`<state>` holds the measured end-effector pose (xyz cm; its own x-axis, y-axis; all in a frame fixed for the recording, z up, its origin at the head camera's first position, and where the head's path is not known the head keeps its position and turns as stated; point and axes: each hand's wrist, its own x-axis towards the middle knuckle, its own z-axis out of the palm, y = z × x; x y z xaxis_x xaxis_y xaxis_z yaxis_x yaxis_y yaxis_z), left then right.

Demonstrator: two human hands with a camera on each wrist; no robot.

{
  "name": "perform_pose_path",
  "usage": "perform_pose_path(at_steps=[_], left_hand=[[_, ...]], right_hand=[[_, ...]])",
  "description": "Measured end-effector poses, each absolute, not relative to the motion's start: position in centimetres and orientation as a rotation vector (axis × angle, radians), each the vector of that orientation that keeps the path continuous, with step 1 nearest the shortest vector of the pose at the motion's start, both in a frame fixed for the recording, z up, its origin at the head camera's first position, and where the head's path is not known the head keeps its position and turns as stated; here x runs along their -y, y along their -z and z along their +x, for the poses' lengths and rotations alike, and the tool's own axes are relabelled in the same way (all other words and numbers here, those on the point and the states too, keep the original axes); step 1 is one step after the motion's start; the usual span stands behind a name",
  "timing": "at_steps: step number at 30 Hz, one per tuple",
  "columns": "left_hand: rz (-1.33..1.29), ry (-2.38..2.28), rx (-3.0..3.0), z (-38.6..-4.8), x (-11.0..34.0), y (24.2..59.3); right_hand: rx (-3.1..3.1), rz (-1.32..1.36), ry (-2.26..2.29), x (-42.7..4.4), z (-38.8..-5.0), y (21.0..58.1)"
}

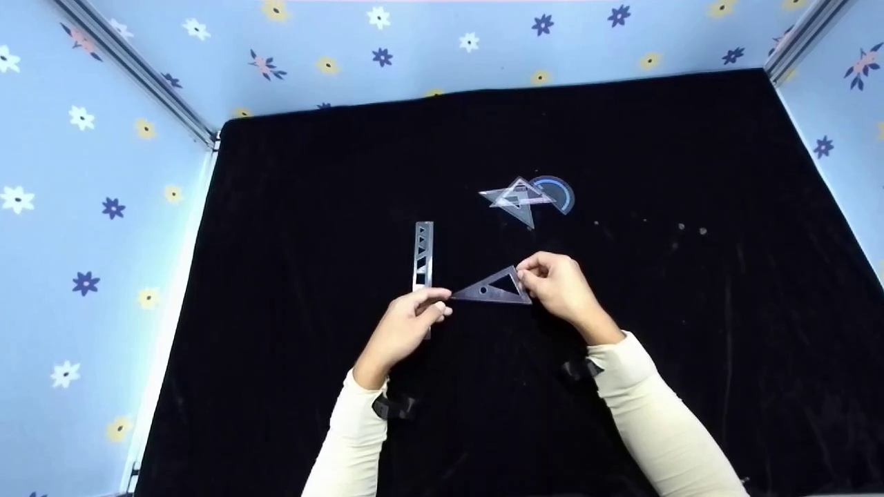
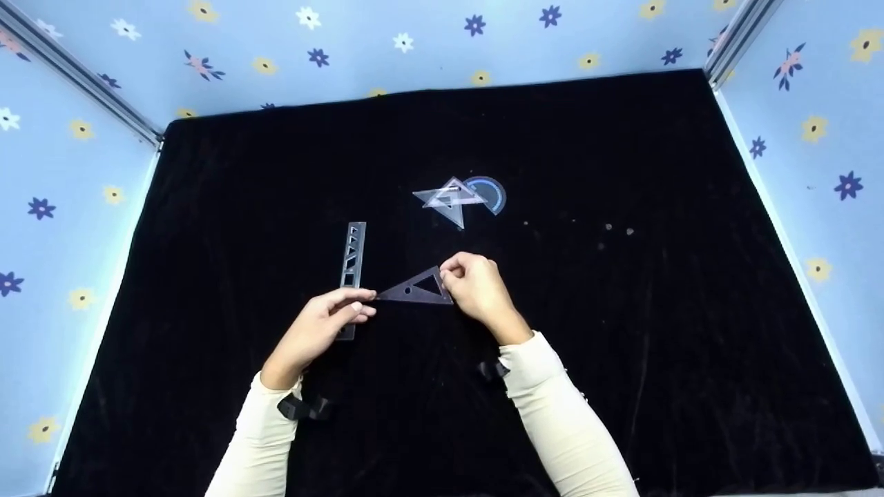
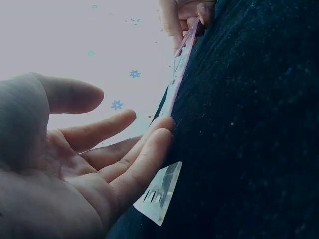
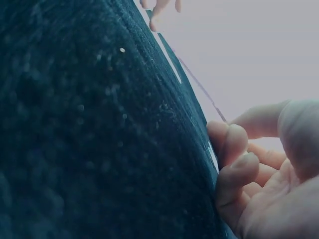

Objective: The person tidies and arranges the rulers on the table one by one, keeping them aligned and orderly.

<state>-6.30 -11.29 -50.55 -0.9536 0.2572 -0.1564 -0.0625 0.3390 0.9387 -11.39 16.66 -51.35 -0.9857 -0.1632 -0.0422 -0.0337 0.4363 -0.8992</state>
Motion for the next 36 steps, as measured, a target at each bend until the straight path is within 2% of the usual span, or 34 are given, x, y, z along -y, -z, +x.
perform_pose_path(at_steps=[36], left_hand=[[0.294,-1.521,-2.499,-6.07,11.51,50.89]], right_hand=[[-2.524,-0.256,1.403,-16.86,-11.21,51.26]])
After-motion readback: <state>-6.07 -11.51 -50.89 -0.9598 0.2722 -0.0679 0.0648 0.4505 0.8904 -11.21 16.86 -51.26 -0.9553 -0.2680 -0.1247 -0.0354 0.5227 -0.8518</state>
